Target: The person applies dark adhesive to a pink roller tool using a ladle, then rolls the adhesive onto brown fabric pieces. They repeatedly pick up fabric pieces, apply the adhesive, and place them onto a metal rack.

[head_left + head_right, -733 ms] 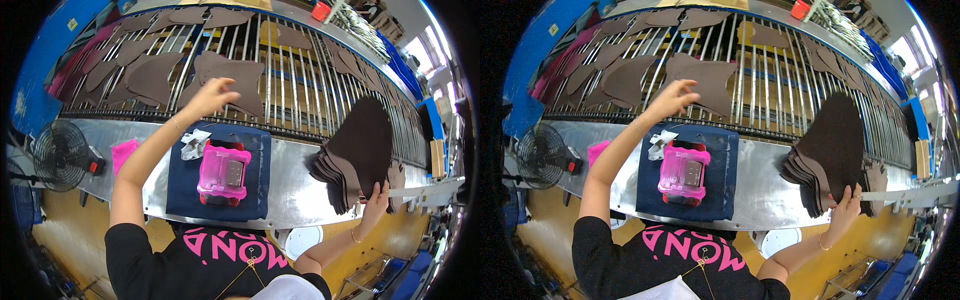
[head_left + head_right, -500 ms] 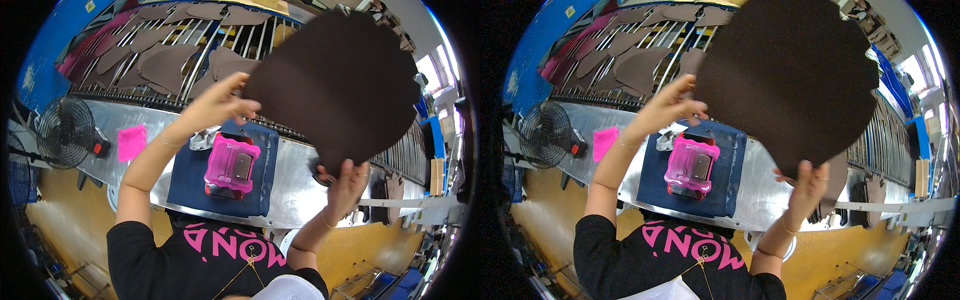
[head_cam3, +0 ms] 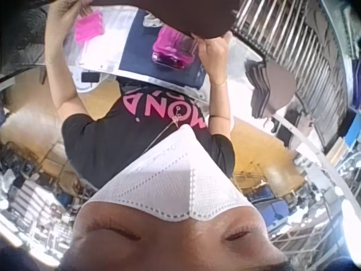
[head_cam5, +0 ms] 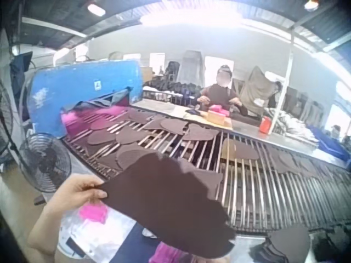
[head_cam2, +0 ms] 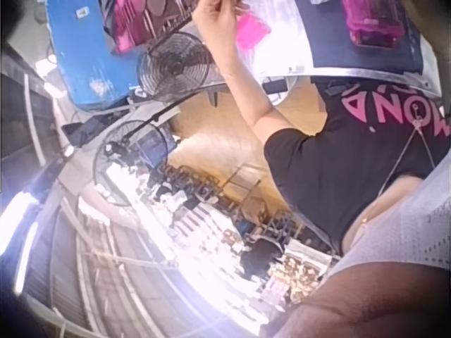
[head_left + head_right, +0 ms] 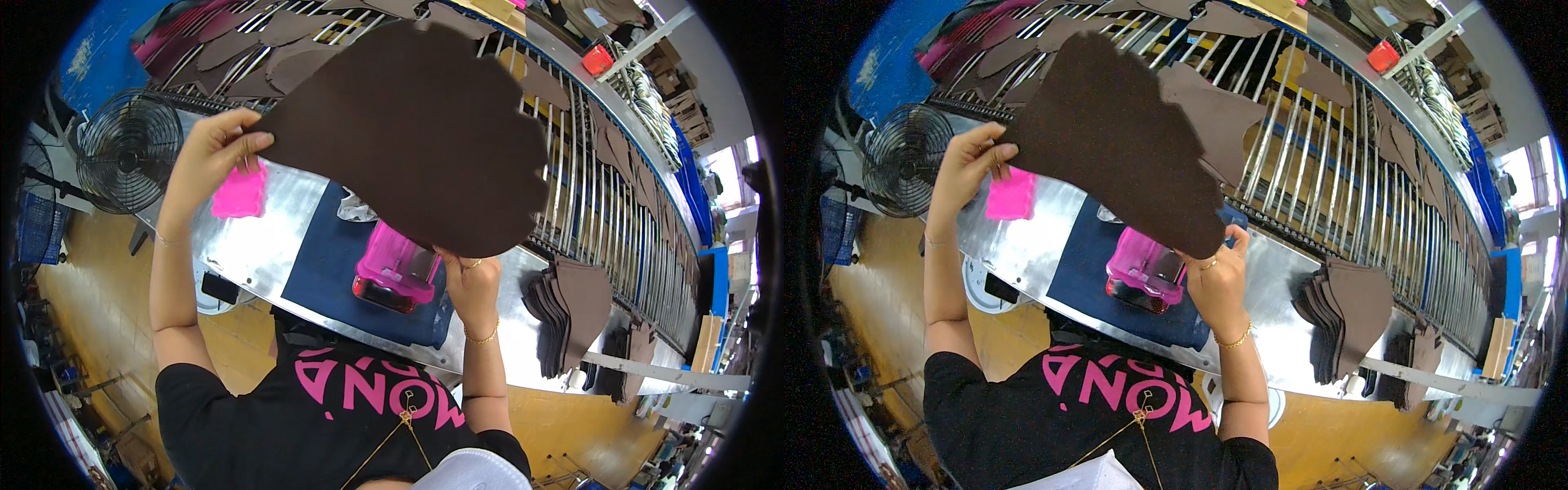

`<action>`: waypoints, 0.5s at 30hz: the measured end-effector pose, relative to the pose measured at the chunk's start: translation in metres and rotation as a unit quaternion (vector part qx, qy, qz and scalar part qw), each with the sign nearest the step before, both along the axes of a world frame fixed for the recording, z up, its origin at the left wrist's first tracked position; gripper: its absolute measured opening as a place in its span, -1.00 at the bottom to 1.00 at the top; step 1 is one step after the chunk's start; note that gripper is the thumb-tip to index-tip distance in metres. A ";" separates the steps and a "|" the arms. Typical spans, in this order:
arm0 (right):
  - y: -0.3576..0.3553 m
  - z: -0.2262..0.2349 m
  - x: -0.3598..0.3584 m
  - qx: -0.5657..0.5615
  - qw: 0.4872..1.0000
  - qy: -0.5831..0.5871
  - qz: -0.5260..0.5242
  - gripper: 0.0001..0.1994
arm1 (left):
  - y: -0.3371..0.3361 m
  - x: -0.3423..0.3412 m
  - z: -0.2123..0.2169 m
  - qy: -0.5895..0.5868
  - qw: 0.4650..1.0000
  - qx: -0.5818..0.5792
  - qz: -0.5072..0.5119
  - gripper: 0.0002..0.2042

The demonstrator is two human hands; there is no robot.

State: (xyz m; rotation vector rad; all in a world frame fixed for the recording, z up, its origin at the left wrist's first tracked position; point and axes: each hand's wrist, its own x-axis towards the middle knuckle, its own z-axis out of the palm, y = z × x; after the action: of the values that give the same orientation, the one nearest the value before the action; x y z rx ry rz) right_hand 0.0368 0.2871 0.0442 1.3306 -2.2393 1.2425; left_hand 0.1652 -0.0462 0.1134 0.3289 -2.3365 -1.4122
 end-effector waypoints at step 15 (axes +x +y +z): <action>0.171 -0.038 0.041 0.035 0.982 -0.086 -0.164 -0.84 | 0.114 -0.074 -0.042 0.055 0.929 -0.249 -0.266 -0.90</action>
State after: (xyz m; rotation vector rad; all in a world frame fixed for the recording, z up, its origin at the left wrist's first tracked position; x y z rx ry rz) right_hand 0.0781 0.4581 0.0058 0.8532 -2.5129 1.2072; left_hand 0.0913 0.0680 0.0713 -0.5528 -2.6870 -0.9299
